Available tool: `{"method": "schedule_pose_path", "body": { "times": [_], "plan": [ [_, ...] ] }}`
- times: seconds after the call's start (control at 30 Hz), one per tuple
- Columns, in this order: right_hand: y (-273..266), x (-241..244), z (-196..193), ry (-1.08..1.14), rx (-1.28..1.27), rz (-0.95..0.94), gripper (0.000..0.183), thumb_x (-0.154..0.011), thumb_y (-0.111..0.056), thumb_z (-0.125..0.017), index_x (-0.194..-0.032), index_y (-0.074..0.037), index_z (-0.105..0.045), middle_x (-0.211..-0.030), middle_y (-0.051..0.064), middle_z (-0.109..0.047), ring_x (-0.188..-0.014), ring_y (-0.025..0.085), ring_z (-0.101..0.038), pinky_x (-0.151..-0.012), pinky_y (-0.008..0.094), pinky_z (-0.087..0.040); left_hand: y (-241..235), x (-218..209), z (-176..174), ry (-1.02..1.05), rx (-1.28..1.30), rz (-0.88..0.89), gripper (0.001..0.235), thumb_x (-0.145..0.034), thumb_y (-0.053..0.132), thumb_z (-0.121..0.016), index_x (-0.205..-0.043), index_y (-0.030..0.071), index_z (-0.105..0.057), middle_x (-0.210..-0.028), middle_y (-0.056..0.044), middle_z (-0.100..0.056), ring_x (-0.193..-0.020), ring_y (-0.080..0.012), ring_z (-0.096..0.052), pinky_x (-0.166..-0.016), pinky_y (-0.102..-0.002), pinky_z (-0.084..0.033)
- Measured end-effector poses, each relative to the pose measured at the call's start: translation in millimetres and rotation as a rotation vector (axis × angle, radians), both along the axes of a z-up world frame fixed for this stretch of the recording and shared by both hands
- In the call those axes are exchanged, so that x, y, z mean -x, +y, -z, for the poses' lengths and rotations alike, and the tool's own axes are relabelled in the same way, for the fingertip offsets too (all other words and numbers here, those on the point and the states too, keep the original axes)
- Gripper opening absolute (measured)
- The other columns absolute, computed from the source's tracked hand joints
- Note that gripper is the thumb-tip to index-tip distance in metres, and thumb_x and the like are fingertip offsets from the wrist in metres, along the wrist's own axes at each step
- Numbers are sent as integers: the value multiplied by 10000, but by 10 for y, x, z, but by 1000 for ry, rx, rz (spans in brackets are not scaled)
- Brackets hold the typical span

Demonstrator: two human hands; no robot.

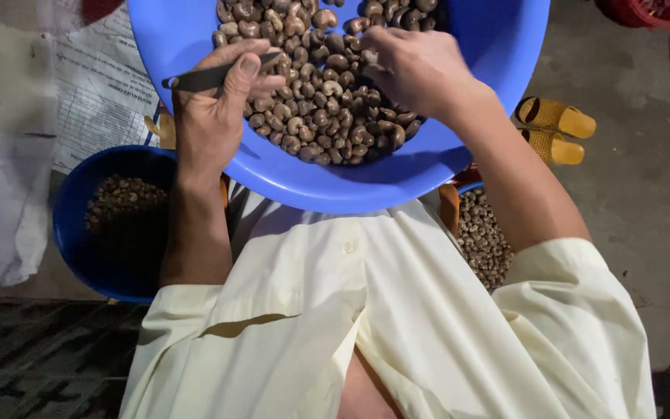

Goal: The person sits with a large blue basin of cashew nuts on their lap. Using a small knife, they pick up individual cashews, peel the outer skin, and drop the peeled nuts into a smaller blue bowl on the floor.

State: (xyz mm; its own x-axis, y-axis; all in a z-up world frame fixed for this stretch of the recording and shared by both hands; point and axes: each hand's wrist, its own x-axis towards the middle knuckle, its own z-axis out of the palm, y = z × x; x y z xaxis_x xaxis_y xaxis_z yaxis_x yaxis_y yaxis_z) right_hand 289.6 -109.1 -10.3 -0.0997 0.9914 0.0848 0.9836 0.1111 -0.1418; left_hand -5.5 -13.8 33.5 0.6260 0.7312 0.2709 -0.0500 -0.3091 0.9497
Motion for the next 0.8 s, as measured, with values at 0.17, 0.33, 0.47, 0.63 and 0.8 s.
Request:
{"method": "schedule_pose_path", "body": {
  "times": [0.17,0.33,0.47,0.63,0.8],
  "plan": [
    [529,4,629,-315,293,115,622,-941,-421,-578,-1474,-120,-473,-1023,158,-769,-844,410,-763,-601,514,-577,-12,-1,-39,-1,7,23,366,-1147,333,-501,-1324,37,-626,-1155,-160,-727,-1020,-274,-786,-838,-348,-695],
    [536,-57,884,-277,184,157,495,-931,-248,-536,-1413,-132,-523,-1077,144,-740,-815,400,-757,-582,508,-573,-13,-10,-26,-20,38,42,361,-1151,304,-498,-1338,14,-605,-1260,-187,-669,-1058,-311,-770,-875,-369,-693],
    [492,-112,851,-204,265,232,470,-902,-437,-624,-1191,-66,-615,-1028,204,-742,-879,458,-730,-680,569,-568,-32,-28,-80,23,33,12,392,-1131,329,-525,-1313,0,-635,-1053,-193,-741,-1000,-278,-784,-809,-342,-687],
    [477,-79,715,-121,415,259,453,-902,-419,-612,-1197,-76,-590,-1092,248,-731,-983,498,-700,-781,584,-550,-37,-31,-91,55,82,7,399,-1111,358,-528,-1330,41,-628,-1047,-178,-744,-1014,-272,-782,-835,-374,-702],
    [467,78,341,178,187,96,442,-1002,-468,-669,-1057,-65,-496,-908,219,-670,-828,512,-634,-636,592,-466,-9,-39,-41,51,68,13,407,-1100,363,-535,-1308,30,-646,-1084,-172,-740,-1024,-289,-786,-803,-356,-700]
  ]
}}
